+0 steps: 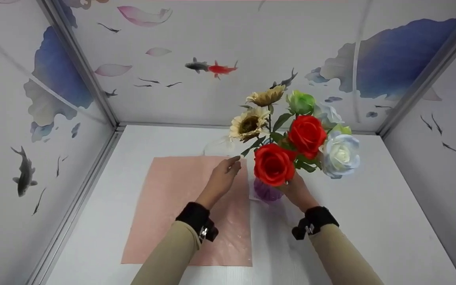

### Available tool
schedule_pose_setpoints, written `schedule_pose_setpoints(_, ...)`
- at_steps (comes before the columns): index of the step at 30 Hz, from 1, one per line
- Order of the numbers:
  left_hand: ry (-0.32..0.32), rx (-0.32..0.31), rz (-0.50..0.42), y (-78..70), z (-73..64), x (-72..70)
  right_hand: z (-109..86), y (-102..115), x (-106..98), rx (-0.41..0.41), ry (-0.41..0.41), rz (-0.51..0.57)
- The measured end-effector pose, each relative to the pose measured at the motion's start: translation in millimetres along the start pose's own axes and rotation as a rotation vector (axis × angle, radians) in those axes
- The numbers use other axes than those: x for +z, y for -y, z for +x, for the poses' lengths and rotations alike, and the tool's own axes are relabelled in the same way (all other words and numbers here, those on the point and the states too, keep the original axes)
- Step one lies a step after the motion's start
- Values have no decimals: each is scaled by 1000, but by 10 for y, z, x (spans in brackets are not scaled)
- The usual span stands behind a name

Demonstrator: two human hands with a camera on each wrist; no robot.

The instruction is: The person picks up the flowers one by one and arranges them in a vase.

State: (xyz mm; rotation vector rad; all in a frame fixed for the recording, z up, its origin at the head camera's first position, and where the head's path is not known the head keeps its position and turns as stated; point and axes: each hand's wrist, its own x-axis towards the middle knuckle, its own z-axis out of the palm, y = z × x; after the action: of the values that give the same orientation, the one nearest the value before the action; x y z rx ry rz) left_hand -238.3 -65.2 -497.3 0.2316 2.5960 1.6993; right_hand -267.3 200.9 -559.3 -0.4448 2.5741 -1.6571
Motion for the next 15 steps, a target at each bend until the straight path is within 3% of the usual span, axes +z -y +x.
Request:
schedule_pose_setpoints(9,-7,-22,81,223,-237,-362,2,26,30,-32,-5,-23)
schedule_pose_setpoints(15,-62,-1,217,405,-280,-560,9,38,55,-24,-17,-15)
